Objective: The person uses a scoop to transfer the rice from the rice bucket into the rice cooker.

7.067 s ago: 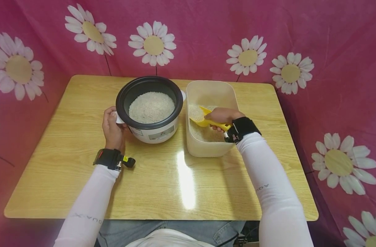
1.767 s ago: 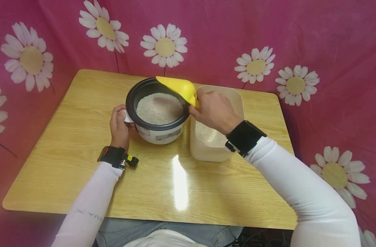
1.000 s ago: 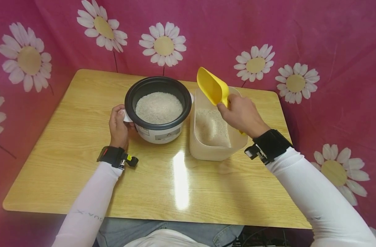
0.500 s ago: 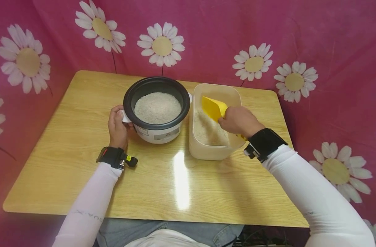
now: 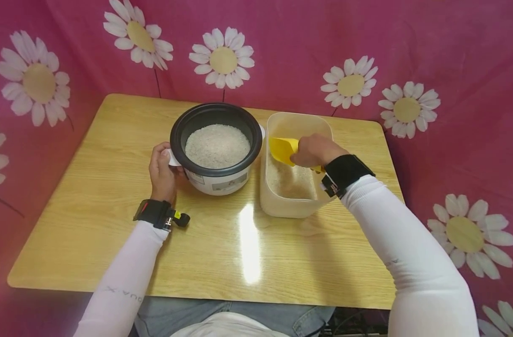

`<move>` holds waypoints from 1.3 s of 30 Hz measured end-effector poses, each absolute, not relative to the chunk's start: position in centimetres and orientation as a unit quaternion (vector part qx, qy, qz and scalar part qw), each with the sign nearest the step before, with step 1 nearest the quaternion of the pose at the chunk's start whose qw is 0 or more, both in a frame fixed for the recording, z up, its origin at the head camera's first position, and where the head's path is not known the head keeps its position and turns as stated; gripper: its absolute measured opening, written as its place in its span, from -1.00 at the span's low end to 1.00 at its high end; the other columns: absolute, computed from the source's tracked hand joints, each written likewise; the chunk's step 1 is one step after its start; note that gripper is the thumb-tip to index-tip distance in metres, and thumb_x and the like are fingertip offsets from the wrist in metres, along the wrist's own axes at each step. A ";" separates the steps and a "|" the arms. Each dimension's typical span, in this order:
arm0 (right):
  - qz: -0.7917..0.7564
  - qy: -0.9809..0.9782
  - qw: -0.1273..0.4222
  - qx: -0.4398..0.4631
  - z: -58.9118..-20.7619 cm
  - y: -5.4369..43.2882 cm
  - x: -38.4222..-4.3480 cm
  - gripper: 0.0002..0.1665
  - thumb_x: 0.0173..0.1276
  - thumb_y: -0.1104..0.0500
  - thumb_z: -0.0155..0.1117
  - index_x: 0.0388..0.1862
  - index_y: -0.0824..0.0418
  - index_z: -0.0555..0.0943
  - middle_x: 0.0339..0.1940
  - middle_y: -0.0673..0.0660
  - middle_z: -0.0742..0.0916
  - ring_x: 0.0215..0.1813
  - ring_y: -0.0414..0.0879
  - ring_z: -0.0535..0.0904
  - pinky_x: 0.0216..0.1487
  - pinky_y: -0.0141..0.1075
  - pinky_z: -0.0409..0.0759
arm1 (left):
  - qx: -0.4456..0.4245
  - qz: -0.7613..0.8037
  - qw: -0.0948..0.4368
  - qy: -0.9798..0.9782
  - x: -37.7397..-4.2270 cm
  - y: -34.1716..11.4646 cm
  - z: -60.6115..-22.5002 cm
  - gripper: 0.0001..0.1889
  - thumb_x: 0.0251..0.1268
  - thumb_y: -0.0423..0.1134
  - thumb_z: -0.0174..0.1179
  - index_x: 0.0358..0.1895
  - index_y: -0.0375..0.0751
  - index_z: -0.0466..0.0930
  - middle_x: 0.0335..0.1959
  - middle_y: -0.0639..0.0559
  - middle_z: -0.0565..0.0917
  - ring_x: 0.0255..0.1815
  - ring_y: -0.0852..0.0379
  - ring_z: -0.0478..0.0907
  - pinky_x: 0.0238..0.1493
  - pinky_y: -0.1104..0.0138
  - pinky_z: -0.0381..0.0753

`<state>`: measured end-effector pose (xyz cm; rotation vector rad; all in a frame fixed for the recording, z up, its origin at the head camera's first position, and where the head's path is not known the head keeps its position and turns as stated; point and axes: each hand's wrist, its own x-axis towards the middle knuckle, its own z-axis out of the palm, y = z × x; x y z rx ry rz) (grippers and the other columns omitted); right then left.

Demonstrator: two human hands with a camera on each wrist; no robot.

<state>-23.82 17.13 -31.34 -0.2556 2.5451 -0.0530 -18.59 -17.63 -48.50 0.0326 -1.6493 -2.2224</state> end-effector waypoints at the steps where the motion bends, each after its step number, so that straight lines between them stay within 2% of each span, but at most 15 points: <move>1: -0.019 0.952 0.291 -0.092 -31.5 17.2 -24.0 -0.59 0.46 -0.08 0.13 -0.11 0.27 0.57 -0.40 0.16 0.64 -0.39 0.04 0.58 -0.41 -0.27 0.55 | 0.012 -0.789 0.185 -0.586 -18.6 -17.6 -48.5 -0.78 0.63 -0.16 -0.14 0.05 0.18 0.51 -0.38 0.16 0.51 -0.50 0.23 0.43 -0.47 0.39 0.44; 6: -0.006 0.956 0.281 -0.086 -32.3 17.6 -24.5 -0.55 0.47 -0.10 0.16 -0.02 0.28 0.57 -0.34 0.18 0.64 -0.33 0.05 0.57 -0.35 -0.27 0.53 | 0.014 -0.790 0.182 -0.585 -18.6 -17.5 -48.5 -0.78 0.62 -0.17 -0.14 0.04 0.18 0.50 -0.39 0.15 0.50 -0.50 0.23 0.43 -0.47 0.39 0.45; 12: 0.034 0.965 0.245 -0.084 -33.3 17.8 -24.4 -0.58 0.42 -0.13 0.16 -0.19 0.24 0.60 -0.44 0.14 0.60 -0.35 0.04 0.54 -0.40 -0.20 0.48 | 0.015 -0.793 0.187 -0.580 -18.6 -17.6 -48.5 -0.78 0.61 -0.18 -0.14 0.04 0.17 0.51 -0.41 0.15 0.51 -0.52 0.24 0.43 -0.48 0.42 0.45; 21: 0.031 0.965 0.245 -0.093 -35.1 17.9 -24.2 -0.54 0.44 -0.14 0.14 -0.23 0.27 0.59 -0.44 0.15 0.58 -0.33 0.05 0.52 -0.31 -0.20 0.49 | 0.019 -0.794 0.187 -0.578 -18.5 -17.6 -48.5 -0.79 0.62 -0.17 -0.13 0.03 0.17 0.51 -0.42 0.15 0.51 -0.51 0.23 0.43 -0.48 0.36 0.46; 30: 0.049 0.967 0.216 -0.129 -36.3 17.6 -23.2 -0.60 0.41 -0.06 0.14 -0.35 0.25 0.63 -0.53 0.14 0.60 -0.40 0.06 0.51 -0.24 -0.14 0.50 | 0.026 -0.791 0.178 -0.585 -18.3 -17.5 -48.4 -0.80 0.64 -0.15 -0.14 0.03 0.18 0.50 -0.40 0.15 0.50 -0.49 0.22 0.43 -0.47 0.38 0.45; 33: 0.044 0.967 0.221 -0.122 -36.5 17.6 -23.1 -0.60 0.42 -0.06 0.12 -0.37 0.24 0.61 -0.55 0.11 0.57 -0.41 0.04 0.50 -0.25 -0.16 0.48 | 0.022 -0.791 0.176 -0.586 -18.4 -17.5 -48.4 -0.80 0.65 -0.15 -0.15 0.04 0.18 0.49 -0.39 0.15 0.50 -0.48 0.23 0.43 -0.46 0.39 0.45; 39: 0.002 0.961 0.263 -0.081 -36.5 17.8 -23.5 -0.60 0.46 -0.09 0.12 -0.21 0.26 0.58 -0.48 0.12 0.56 -0.35 0.03 0.51 -0.24 -0.22 0.47 | 0.017 -0.791 0.187 -0.582 -18.5 -17.6 -48.5 -0.79 0.65 -0.16 -0.14 0.04 0.17 0.50 -0.40 0.16 0.50 -0.50 0.24 0.43 -0.48 0.40 0.45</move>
